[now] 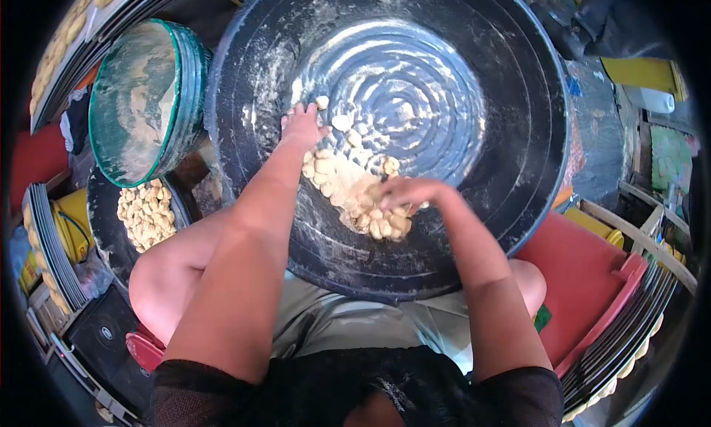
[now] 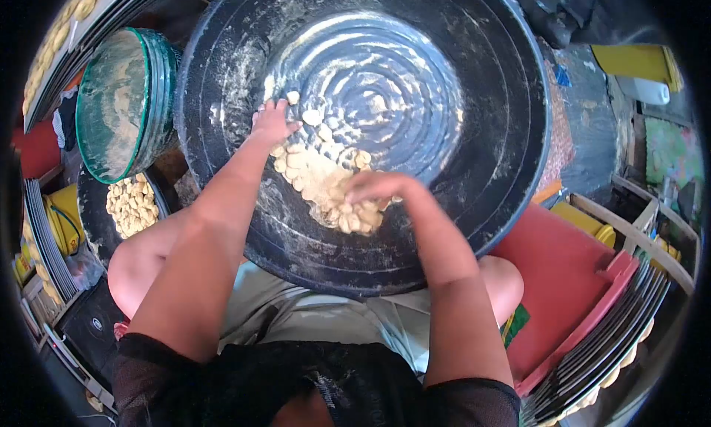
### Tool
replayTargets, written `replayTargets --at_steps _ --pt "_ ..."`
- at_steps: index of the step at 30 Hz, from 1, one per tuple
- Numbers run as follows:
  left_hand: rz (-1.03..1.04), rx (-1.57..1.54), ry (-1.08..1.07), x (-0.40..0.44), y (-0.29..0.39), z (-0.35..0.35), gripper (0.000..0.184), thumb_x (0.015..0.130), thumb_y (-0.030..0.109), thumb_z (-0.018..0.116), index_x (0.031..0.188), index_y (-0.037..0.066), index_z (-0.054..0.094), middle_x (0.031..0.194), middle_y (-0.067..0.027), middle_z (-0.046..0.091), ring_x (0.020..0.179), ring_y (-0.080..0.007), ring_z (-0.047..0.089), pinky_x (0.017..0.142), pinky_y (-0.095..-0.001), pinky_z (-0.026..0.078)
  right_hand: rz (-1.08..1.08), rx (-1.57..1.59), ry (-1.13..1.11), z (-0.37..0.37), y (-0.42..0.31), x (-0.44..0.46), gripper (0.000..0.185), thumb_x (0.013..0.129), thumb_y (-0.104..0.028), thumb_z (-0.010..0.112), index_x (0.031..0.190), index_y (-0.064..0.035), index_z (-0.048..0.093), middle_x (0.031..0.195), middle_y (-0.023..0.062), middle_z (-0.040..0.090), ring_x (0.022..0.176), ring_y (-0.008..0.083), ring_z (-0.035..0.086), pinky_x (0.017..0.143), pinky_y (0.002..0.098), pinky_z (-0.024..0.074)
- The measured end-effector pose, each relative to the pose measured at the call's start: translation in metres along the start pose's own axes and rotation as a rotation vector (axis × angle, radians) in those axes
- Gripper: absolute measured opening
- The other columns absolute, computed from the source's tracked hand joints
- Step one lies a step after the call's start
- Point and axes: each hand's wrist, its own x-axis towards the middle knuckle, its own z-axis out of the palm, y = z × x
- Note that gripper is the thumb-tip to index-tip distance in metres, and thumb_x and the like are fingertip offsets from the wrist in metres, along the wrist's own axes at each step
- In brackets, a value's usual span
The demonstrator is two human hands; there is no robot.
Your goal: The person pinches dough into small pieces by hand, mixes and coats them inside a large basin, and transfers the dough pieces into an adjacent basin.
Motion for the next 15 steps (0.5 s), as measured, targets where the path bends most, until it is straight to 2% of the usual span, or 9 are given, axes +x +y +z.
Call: replayTargets --at_steps 1,3,6,8,9,10,11,13,15 --pt "-0.037 -0.040 -0.046 -0.001 0.002 0.017 0.073 0.080 0.054 0.063 0.135 0.011 0.042 0.139 -0.0204 0.037 0.130 -0.0395 0.036 0.103 -0.0521 0.033 0.224 0.204 0.193 -0.016 0.005 -0.026 0.067 0.076 -0.059 0.065 0.121 -0.0106 0.063 0.114 0.0134 0.065 0.099 0.0294 0.062 0.090 0.0404 0.0470" --pt "-0.118 -0.116 -0.127 -0.012 0.006 0.047 0.081 0.080 0.060 0.060 0.139 0.009 0.038 0.145 -0.0221 0.030 0.131 -0.0421 0.035 0.103 -0.0523 0.034 0.331 0.082 0.493 -0.039 0.072 -0.041 0.078 0.073 -0.068 0.064 0.120 -0.0050 0.062 0.116 0.0134 0.063 0.100 0.0271 0.063 0.089 0.0412 0.0483" --pt "-0.040 -0.040 -0.268 -0.053 0.026 0.055 0.079 0.085 0.064 0.050 0.136 0.004 0.043 0.139 -0.0235 0.042 0.126 -0.0385 0.044 0.100 -0.0459 0.039 0.524 0.524 0.343 -0.015 0.121 -0.012 0.088 0.073 -0.072 0.059 0.125 -0.0012 0.057 0.121 0.0160 0.061 0.105 0.0282 0.061 0.091 0.0423 0.0474" --pt "0.044 -0.212 -0.453 -0.047 0.020 0.079 0.076 0.087 0.064 0.046 0.131 0.002 0.050 0.131 -0.0230 0.052 0.121 -0.0344 0.050 0.098 -0.0417 0.041 0.241 0.952 0.365 0.035 0.083 0.033 0.095 0.072 -0.077 0.056 0.132 -0.0042 0.050 0.124 0.0202 0.057 0.107 0.0289 0.059 0.097 0.0448 0.0428" --pt "0.002 -0.296 -0.445 -0.045 0.018 0.086 0.074 0.088 0.063 0.045 0.128 0.002 0.053 0.127 -0.0224 0.055 0.119 -0.0328 0.052 0.098 -0.0401 0.041 0.335 0.783 0.514 0.049 0.045 0.035 0.088 0.078 -0.070 0.056 0.136 -0.0057 0.045 0.128 0.0193 0.055 0.111 0.0298 0.057 0.099 0.0465 0.0424" --pt "-0.038 -0.382 -0.438 -0.043 0.015 0.092 0.072 0.089 0.063 0.044 0.126 0.002 0.056 0.123 -0.0218 0.058 0.116 -0.0311 0.053 0.097 -0.0385 0.042 0.192 0.919 0.333 0.060 0.006 0.036 0.079 0.083 -0.062 0.057 0.137 -0.0053 0.043 0.130 0.0184 0.054 0.113 0.0294 0.057 0.098 0.0447 0.0440" --pt "-0.080 -0.472 -0.425 -0.042 0.016 0.094 0.071 0.090 0.063 0.042 0.123 0.002 0.059 0.119 -0.0211 0.061 0.114 -0.0295 0.055 0.097 -0.0369 0.042 0.199 0.929 0.445 0.074 -0.050 0.024 0.075 0.085 -0.057 0.058 0.137 -0.0050 0.043 0.125 0.0165 0.058 0.109 0.0290 0.059 0.096 0.0431 0.0463" --pt "-0.154 -0.594 -0.614 -0.069 0.037 0.041 0.062 0.093 0.054 0.046 0.128 0.003 0.054 0.130 -0.0168 0.056 0.118 -0.0251 0.053 0.100 -0.0343 0.038 -0.156 1.067 0.120 0.078 0.002 0.083 0.073 0.085 -0.054 0.061 0.136 -0.0054 0.044 0.128 0.0154 0.056 0.112 0.0274 0.058 0.096 0.0408 0.0464" --pt "-0.051 -0.602 -0.806 -0.077 0.038 0.034 0.062 0.093 0.053 0.047 0.129 0.004 0.054 0.129 -0.0155 0.057 0.116 -0.0237 0.053 0.100 -0.0333 0.038 -0.027 1.067 0.035 0.064 0.012 0.066 0.074 0.084 -0.053 0.062 0.138 -0.0055 0.042 0.132 0.0149 0.053 0.116 0.0245 0.055 0.098 0.0397 0.0447"
